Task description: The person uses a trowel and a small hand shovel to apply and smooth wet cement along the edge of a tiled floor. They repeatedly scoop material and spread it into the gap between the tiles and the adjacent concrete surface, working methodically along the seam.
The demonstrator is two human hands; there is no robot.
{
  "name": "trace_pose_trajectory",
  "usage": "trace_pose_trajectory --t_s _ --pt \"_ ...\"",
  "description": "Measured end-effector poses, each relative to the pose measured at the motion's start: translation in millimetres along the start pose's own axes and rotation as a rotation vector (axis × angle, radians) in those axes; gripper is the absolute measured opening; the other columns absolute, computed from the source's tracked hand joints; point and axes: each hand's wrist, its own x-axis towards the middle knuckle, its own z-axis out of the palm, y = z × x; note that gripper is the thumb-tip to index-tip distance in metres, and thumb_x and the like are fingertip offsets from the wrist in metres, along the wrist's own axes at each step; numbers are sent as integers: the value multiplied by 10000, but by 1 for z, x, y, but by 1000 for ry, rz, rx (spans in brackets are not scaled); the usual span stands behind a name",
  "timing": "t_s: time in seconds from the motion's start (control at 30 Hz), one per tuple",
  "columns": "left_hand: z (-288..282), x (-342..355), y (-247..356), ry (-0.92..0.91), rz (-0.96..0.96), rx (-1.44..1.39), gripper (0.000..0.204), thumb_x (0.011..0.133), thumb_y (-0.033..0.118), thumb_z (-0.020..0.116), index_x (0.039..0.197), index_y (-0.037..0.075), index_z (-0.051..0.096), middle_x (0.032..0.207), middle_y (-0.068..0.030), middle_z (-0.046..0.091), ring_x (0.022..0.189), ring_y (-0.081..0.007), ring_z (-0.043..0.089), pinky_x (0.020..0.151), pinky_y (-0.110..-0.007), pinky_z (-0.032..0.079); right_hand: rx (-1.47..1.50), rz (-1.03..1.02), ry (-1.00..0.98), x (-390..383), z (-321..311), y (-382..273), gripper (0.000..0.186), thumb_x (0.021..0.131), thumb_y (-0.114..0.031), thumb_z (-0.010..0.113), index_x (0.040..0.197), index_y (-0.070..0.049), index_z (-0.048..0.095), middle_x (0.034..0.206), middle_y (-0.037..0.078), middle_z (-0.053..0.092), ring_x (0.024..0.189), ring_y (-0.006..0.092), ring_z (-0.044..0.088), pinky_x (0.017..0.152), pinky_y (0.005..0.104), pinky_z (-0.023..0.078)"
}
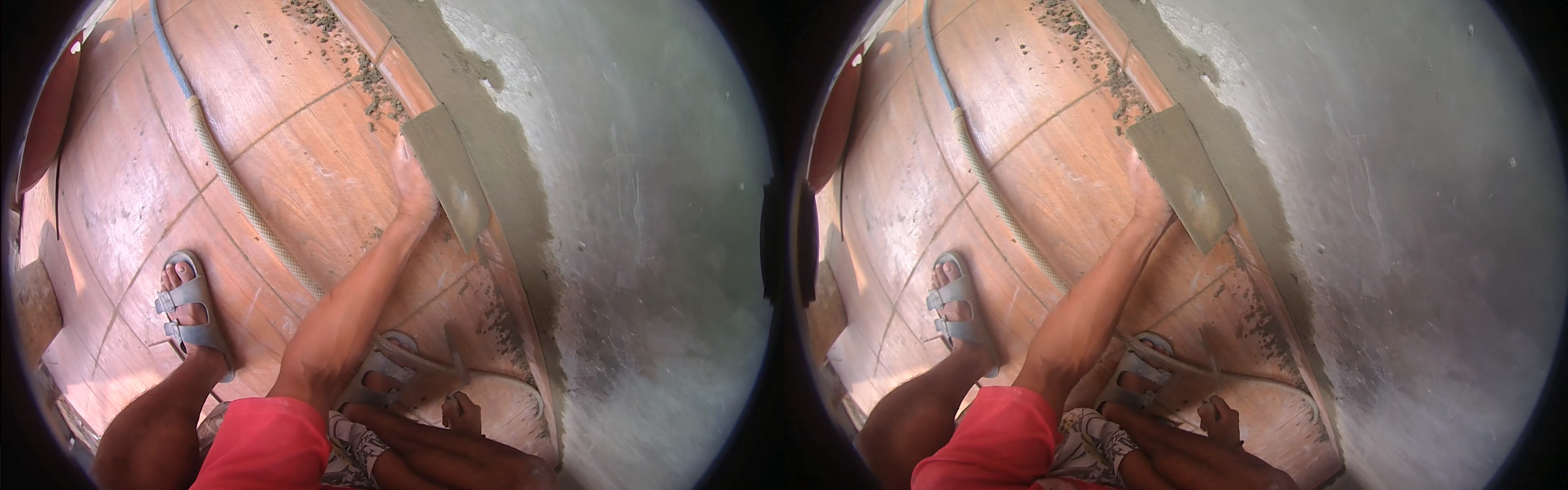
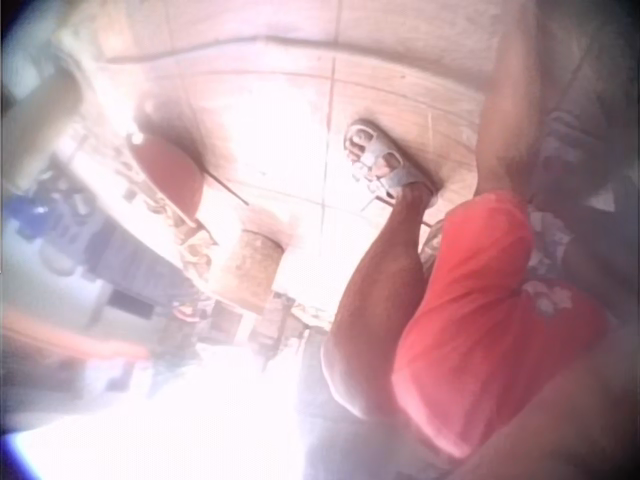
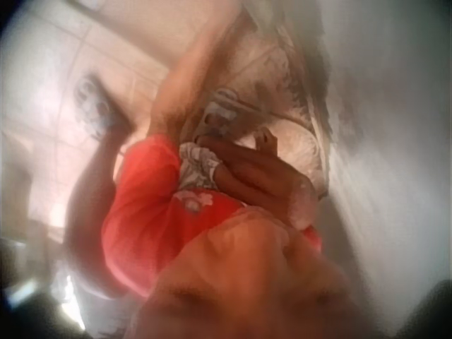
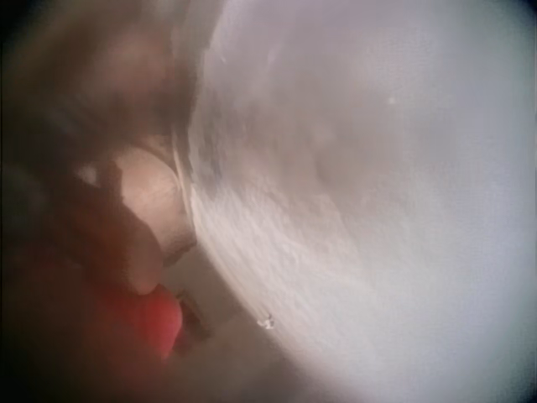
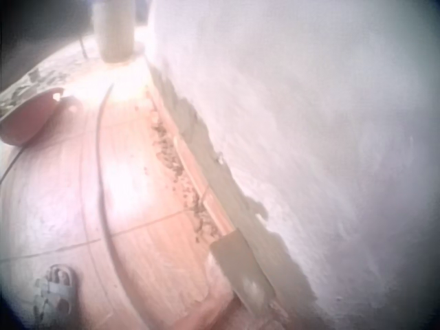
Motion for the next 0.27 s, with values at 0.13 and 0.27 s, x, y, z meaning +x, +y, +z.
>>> trace_pose_trajectory --t_s 0.13,0.27 --pt "6 -10 -5 87 43 198 346 1041 285 406 1112 -23 547 975 -104 623 876 -156 585 758 -300 495 38 25 -4 1 1 3 220 889 -209 646 957 -5 595 637 53 601 553 111 561 512 285 451" --pt "17 -26 -12 189 27 281 333 1039 271 419 1152 -13 548 1001 -130 632 946 -181 579 884 -319 458 31 21 -4 3 1 4 206 891 -205 650 958 -18 598 650 43 608 561 112 565 520 282 457"
